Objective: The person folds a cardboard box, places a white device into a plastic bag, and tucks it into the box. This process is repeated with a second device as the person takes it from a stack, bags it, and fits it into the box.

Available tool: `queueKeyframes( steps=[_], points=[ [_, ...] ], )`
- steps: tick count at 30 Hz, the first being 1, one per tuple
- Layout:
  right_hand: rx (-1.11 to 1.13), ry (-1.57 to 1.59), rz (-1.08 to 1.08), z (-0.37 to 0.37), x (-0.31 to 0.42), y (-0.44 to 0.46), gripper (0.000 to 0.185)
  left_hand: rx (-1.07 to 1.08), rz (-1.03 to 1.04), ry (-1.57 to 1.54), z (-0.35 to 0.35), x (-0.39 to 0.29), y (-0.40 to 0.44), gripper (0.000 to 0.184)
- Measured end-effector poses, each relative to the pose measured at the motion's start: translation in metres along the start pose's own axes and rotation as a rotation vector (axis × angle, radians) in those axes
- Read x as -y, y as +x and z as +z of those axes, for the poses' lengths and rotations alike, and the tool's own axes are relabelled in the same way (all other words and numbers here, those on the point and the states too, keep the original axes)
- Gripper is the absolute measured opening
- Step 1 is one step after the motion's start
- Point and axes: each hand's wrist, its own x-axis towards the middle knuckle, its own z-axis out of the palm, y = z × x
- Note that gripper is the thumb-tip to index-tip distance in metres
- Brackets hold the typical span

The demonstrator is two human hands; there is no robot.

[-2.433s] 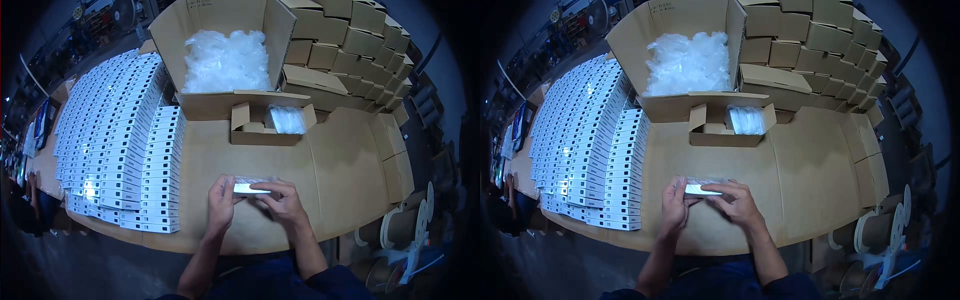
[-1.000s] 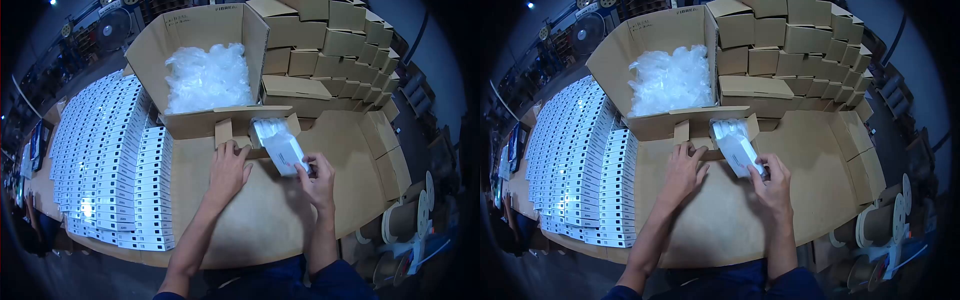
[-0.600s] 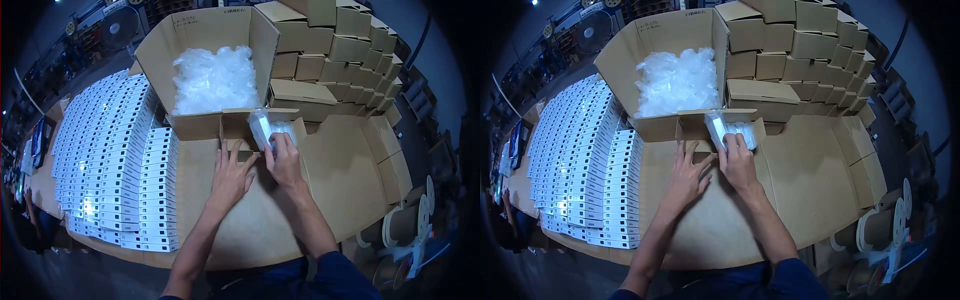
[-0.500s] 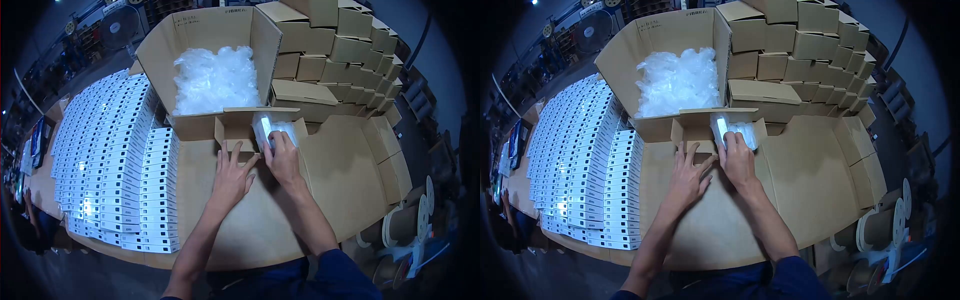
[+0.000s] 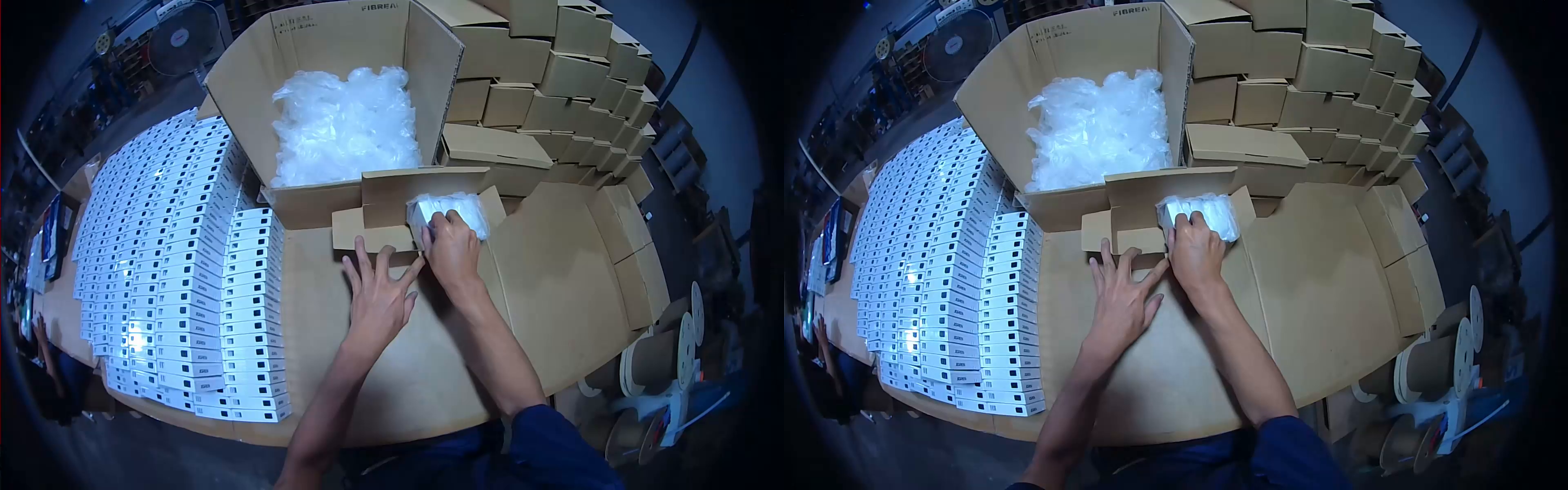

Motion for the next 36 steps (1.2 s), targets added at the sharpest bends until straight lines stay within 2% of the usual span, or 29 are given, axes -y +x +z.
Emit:
queueKeyframes(
  steps=[2, 6, 11, 17, 18, 21, 25, 26, 29, 30, 33, 36],
  points=[
    [0.086, -0.087, 0.076, -0.002, 0.007, 0.003, 0.017, -0.027, 0.000, 0.021, 0.000, -0.002, 0.001, 0.062],
    [0.015, -0.158, -0.126, -0.014, -0.002, -0.002, 0.015, -0.037, 0.006, 0.062, -0.002, -0.006, -0.005, 0.064],
    [0.039, -0.125, -0.190, -0.013, -0.016, 0.001, 0.014, -0.074, 0.037, 0.109, -0.003, -0.005, -0.004, 0.065],
    [0.004, -0.049, -0.220, 0.002, -0.021, -0.005, 0.021, -0.132, 0.243, -0.039, 0.002, 0.016, 0.009, 0.052],
    [0.006, -0.050, -0.232, 0.000, -0.021, -0.007, 0.024, -0.197, 0.269, -0.124, -0.002, 0.018, 0.013, 0.040],
    [0.017, -0.016, -0.216, 0.003, -0.022, -0.008, 0.024, -0.188, 0.323, -0.233, -0.003, 0.030, 0.023, 0.033],
    [0.011, 0.005, -0.230, 0.005, -0.024, -0.005, 0.026, -0.326, 0.454, -0.105, -0.017, 0.034, 0.020, 0.031],
    [0.024, -0.002, -0.216, 0.006, -0.024, -0.006, 0.026, -0.452, 0.390, -0.109, -0.023, 0.030, 0.018, 0.033],
    [0.050, -0.004, -0.201, 0.003, -0.017, -0.003, 0.027, -0.752, -0.181, -0.395, -0.008, 0.011, 0.018, 0.034],
    [0.050, 0.003, -0.199, 0.003, -0.016, -0.004, 0.027, -0.803, -0.238, -0.504, -0.012, 0.009, 0.025, 0.029],
    [0.042, -0.003, -0.218, 0.003, -0.019, -0.005, 0.028, -0.715, -0.297, -0.660, 0.003, 0.028, 0.037, 0.022],
    [0.052, -0.005, -0.220, 0.001, -0.019, -0.006, 0.030, -0.631, -0.202, -0.664, 0.000, 0.034, 0.037, 0.017]
  ],
)
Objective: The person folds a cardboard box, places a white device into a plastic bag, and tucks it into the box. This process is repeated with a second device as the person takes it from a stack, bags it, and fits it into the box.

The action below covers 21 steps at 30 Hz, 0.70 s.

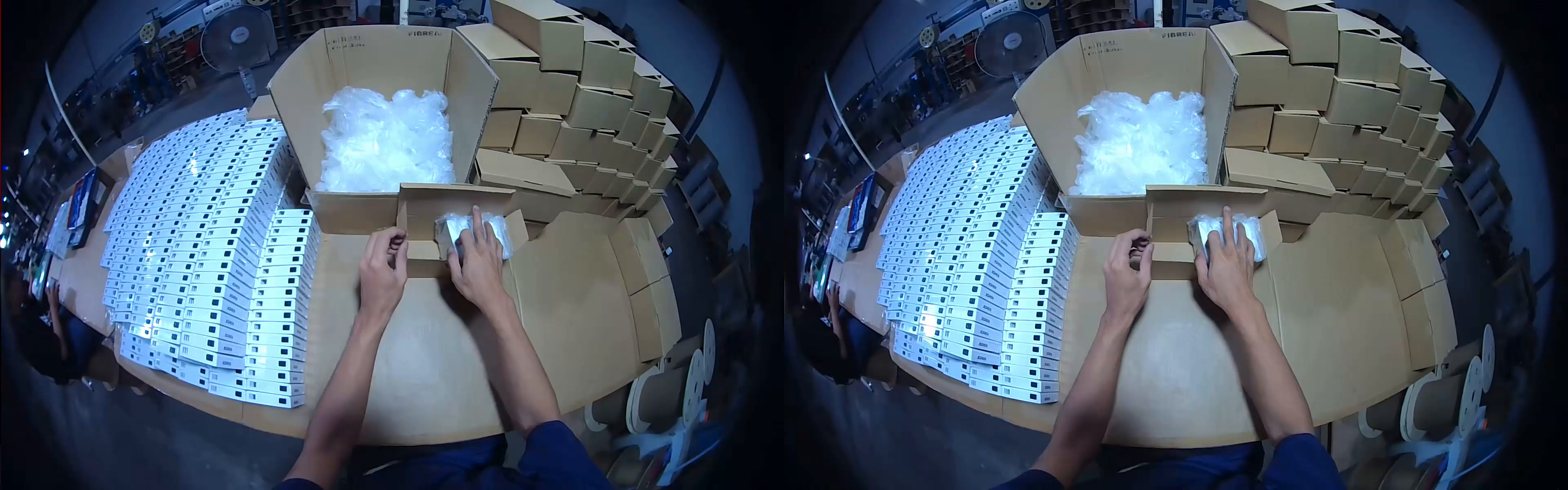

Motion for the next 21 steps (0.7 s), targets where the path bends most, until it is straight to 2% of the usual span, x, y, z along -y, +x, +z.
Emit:
queueKeyframes(
  steps=[6, 11, 13, 18, 21],
  points=[
    [0.061, 0.049, 0.056, -0.004, 0.001, 0.000, 0.035, 0.075, 0.071, -0.002, -0.007, 0.007, 0.006, 0.018],
    [0.039, 0.125, 0.060, -0.020, 0.002, -0.006, 0.035, 0.096, -0.018, 0.054, -0.012, 0.015, -0.003, 0.028],
    [0.019, 0.129, 0.049, -0.027, 0.005, -0.010, 0.034, 0.101, -0.053, 0.067, -0.024, -0.009, -0.009, 0.032],
    [-0.099, 0.274, -0.069, -0.039, 0.040, -0.021, 0.027, 0.145, 0.058, 0.190, -0.078, -0.071, -0.065, 0.031],
    [-0.020, 0.413, -0.174, -0.045, 0.085, -0.036, 0.027, 0.177, 0.124, 0.313, -0.136, -0.095, -0.113, 0.033]
  ],
)
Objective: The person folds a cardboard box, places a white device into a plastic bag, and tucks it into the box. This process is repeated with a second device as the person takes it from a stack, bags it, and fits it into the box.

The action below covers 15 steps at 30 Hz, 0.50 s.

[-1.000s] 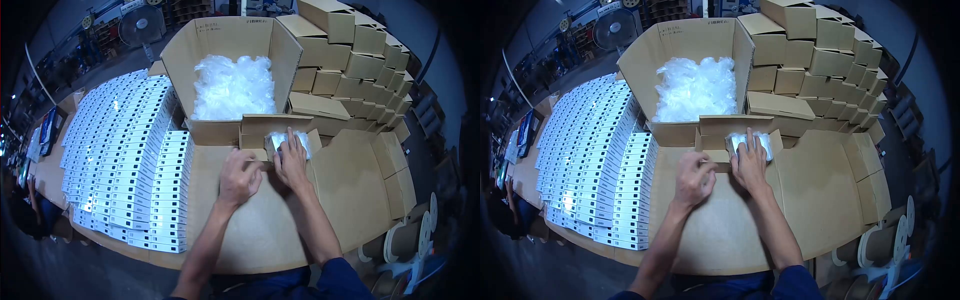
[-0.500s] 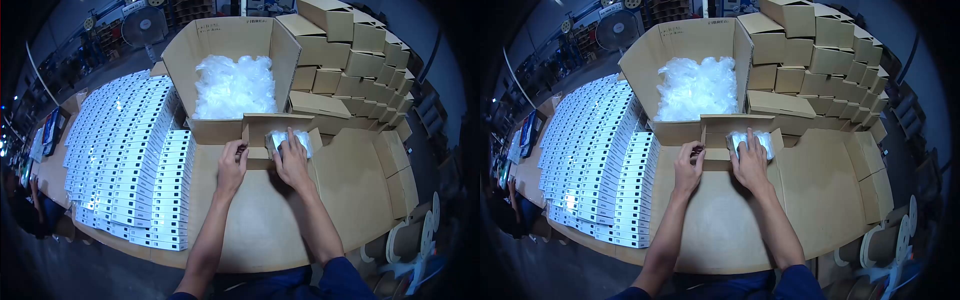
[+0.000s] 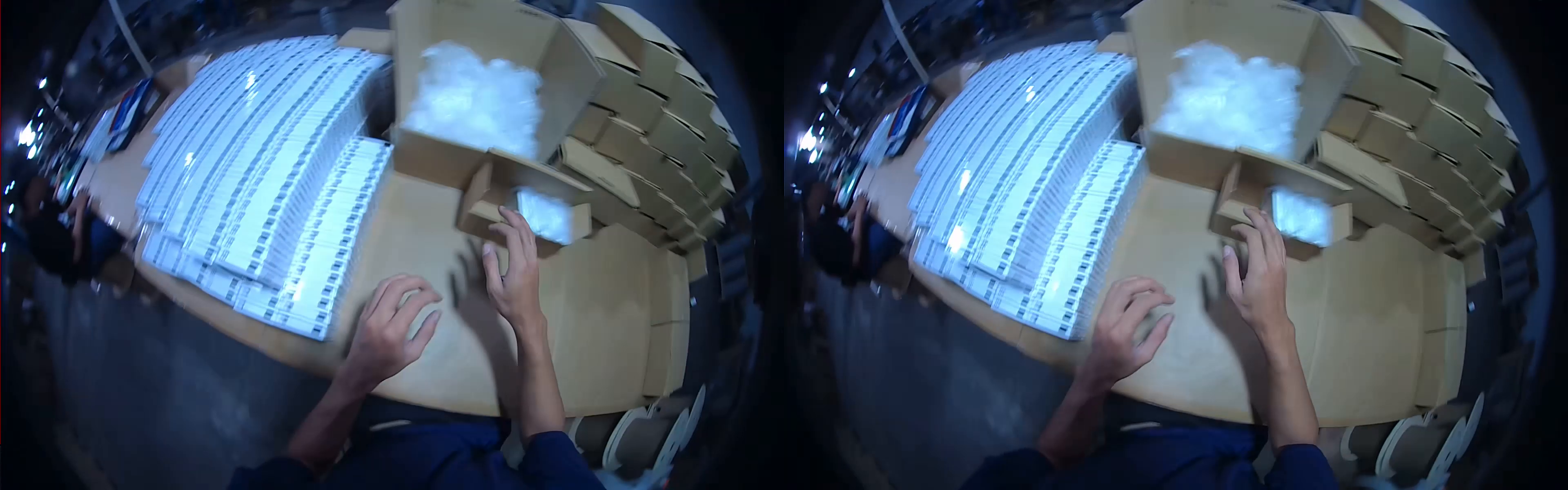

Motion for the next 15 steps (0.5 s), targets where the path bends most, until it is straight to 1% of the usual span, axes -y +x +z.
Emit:
queueKeyframes(
  steps=[1, 4, 6, 7, 10, 11, 14, 15],
  points=[
    [0.061, 0.018, -0.051, 0.006, 0.012, -0.005, 0.031, 0.008, 0.024, 0.047, -0.018, 0.000, -0.019, 0.033],
    [0.270, 0.116, -0.192, 0.030, 0.048, -0.020, 0.034, -0.066, -0.090, 0.194, -0.061, 0.005, -0.077, 0.032],
    [0.385, 0.192, -0.262, 0.046, 0.071, -0.027, 0.040, -0.128, -0.138, 0.300, -0.083, 0.018, -0.106, 0.035],
    [0.458, 0.186, -0.306, 0.053, 0.080, -0.031, 0.047, -0.157, -0.160, 0.351, -0.090, 0.023, -0.118, 0.037],
    [0.561, 0.163, -0.435, 0.071, 0.111, -0.040, 0.051, -0.067, -0.229, 0.453, -0.105, 0.033, -0.133, 0.044],
    [0.600, 0.131, -0.460, 0.078, 0.118, -0.043, 0.053, -0.025, -0.224, 0.468, -0.107, 0.036, -0.137, 0.049],
    [0.618, 0.077, -0.523, 0.091, 0.132, -0.049, 0.054, -0.012, -0.155, 0.550, -0.109, 0.040, -0.140, 0.048],
    [0.616, 0.066, -0.516, 0.095, 0.133, -0.052, 0.056, -0.031, -0.174, 0.509, -0.108, 0.041, -0.143, 0.044]
  ],
)
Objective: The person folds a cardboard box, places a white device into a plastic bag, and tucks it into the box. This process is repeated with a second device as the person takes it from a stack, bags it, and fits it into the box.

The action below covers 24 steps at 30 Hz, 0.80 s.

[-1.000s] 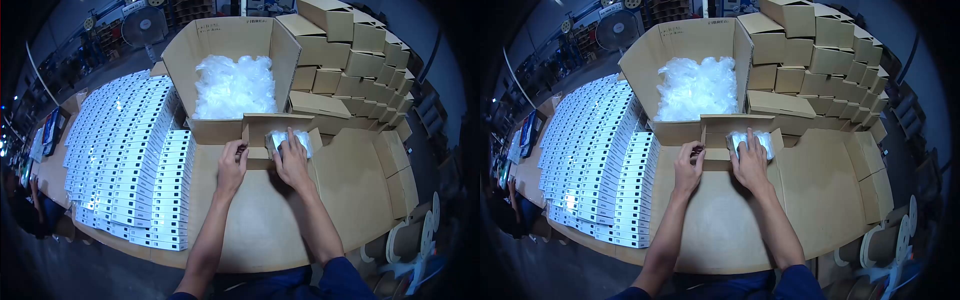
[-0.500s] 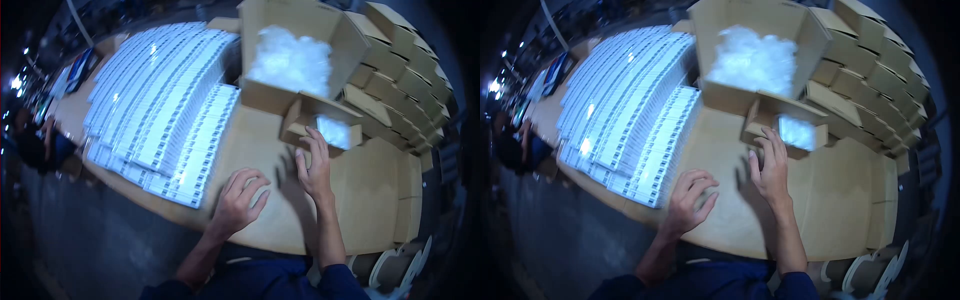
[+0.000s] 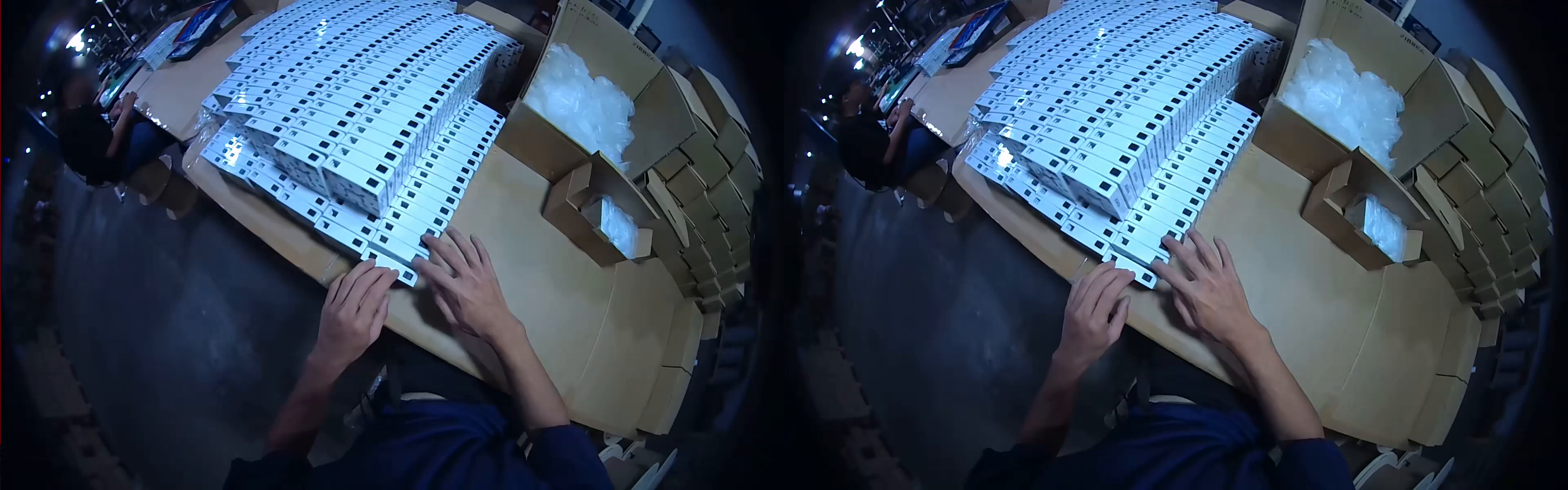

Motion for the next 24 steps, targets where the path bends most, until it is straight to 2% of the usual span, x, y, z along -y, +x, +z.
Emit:
queueKeyframes(
  steps=[4, 10, 14, 15, 17, 19, 20, 23, 24],
  points=[
    [0.000, 0.012, 0.047, 0.003, 0.007, -0.002, 0.059, -0.058, 0.012, 0.030, 0.005, 0.005, -0.003, 0.040],
    [-0.021, 0.039, 0.057, 0.003, 0.010, -0.006, 0.068, 0.006, 0.058, 0.118, -0.011, 0.006, -0.019, 0.039],
    [-0.116, 0.198, 0.174, -0.008, 0.011, -0.024, 0.071, -0.004, 0.077, 0.074, -0.027, -0.009, -0.034, 0.038],
    [-0.149, 0.242, 0.210, -0.015, 0.013, -0.031, 0.067, -0.007, 0.092, 0.046, -0.028, -0.014, -0.033, 0.038],
    [-0.165, 0.365, 0.276, -0.028, 0.011, -0.050, 0.063, -0.023, 0.138, -0.057, -0.026, -0.028, -0.028, 0.040],
    [-0.017, 0.631, 0.491, -0.060, 0.015, -0.064, 0.059, -0.066, 0.195, -0.174, -0.018, -0.045, -0.013, 0.037],
    [-0.048, 0.673, 0.479, -0.060, 0.008, -0.077, 0.055, -0.089, 0.216, -0.234, -0.008, -0.050, -0.007, 0.038],
    [0.075, 1.039, 0.618, -0.089, -0.006, -0.103, 0.054, -0.115, 0.261, -0.363, 0.022, -0.069, 0.022, 0.041],
    [-0.002, 1.208, 0.553, -0.085, -0.014, -0.113, 0.054, -0.114, 0.275, -0.396, 0.030, -0.077, 0.034, 0.041]
  ],
)
